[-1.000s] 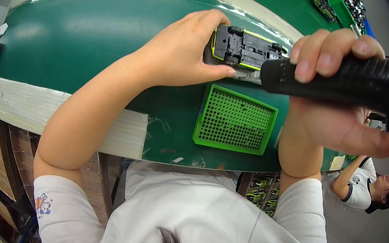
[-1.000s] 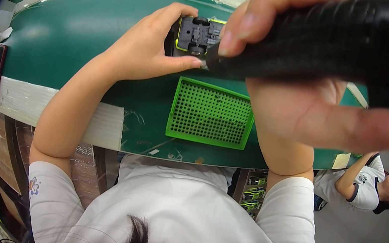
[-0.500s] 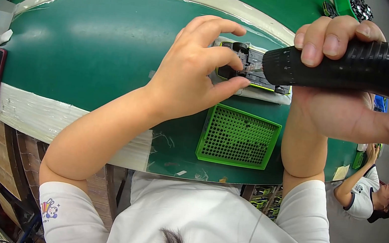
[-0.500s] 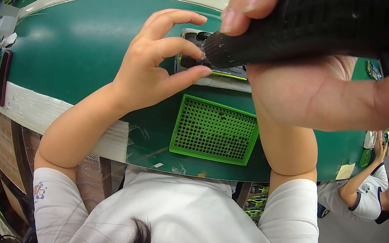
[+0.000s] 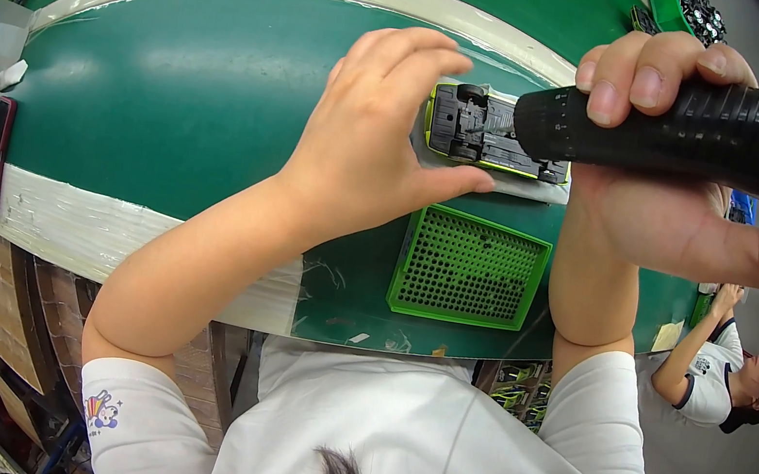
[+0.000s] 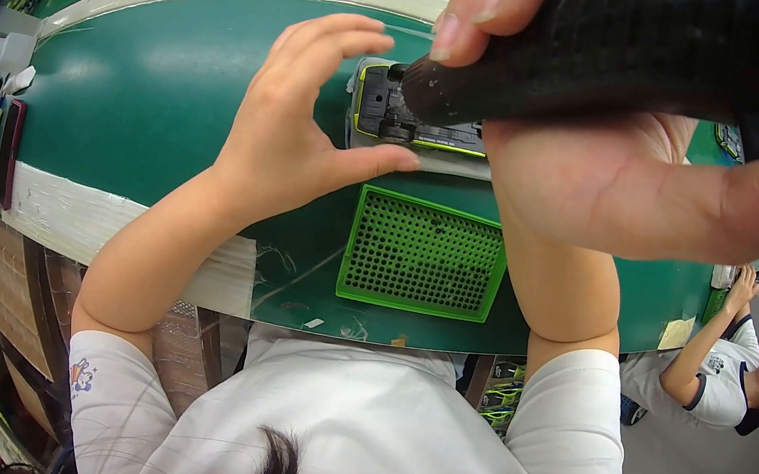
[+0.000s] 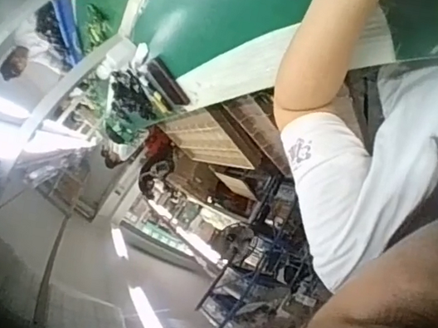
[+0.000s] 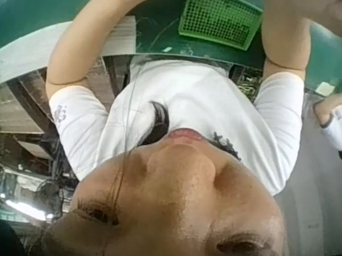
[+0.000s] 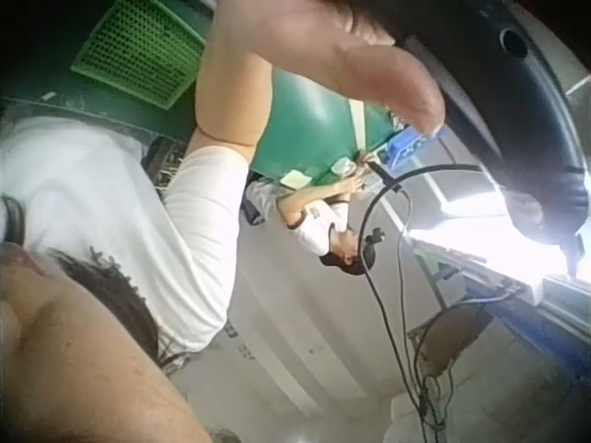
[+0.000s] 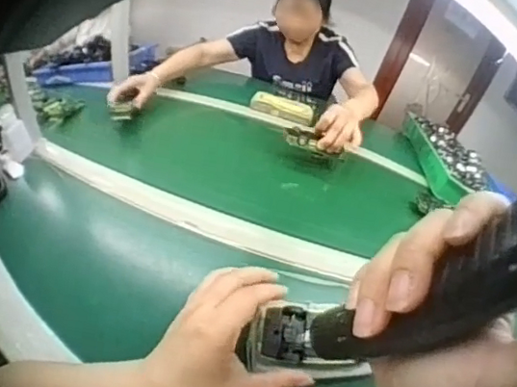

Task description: The person takes toy cars from a conveyor line, fastens screws into their undersides using an electric screwdriver, and places the assembled toy cars into a partitioned tray.

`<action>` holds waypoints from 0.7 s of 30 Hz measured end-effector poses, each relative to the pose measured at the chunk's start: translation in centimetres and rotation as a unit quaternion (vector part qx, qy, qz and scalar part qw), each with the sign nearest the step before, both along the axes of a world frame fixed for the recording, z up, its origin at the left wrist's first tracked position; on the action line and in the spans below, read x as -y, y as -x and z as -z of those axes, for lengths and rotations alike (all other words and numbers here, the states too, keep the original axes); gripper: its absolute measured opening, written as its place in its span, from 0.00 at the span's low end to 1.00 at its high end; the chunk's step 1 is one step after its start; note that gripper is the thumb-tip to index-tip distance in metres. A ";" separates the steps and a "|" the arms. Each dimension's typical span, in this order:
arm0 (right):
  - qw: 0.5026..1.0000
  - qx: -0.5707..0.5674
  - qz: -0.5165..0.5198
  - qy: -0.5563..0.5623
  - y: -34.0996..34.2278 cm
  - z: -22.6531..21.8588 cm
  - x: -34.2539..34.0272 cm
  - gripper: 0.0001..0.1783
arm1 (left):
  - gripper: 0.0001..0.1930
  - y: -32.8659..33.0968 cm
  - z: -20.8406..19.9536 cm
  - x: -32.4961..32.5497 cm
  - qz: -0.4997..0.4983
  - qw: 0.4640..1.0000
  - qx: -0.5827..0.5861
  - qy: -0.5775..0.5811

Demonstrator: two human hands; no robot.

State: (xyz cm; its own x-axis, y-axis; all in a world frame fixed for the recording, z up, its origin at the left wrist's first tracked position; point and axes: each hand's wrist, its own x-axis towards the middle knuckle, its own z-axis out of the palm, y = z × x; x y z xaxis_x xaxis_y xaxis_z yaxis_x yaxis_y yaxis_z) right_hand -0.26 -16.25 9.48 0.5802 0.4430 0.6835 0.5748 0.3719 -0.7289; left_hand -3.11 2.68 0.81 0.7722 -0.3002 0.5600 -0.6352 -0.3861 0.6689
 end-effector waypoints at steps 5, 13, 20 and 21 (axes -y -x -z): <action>1.000 -0.013 0.009 -0.001 -0.3 0.9 -0.7 0.63 | 0.37 0.2 0.8 -0.7 -0.022 0.994 -0.082 -0.069; 0.999 0.002 -0.042 -0.018 -1.4 1.4 -1.5 0.63 | 0.33 0.0 0.9 -0.3 0.006 0.994 -0.095 -0.056; 1.000 0.003 -0.016 0.007 -1.2 1.3 -1.9 0.61 | 0.33 -0.1 0.8 -0.5 0.014 0.992 -0.114 -0.050; 1.000 0.002 -0.022 0.009 -1.3 1.2 -2.0 0.61 | 0.33 -0.1 0.7 -0.5 0.018 0.990 -0.124 -0.061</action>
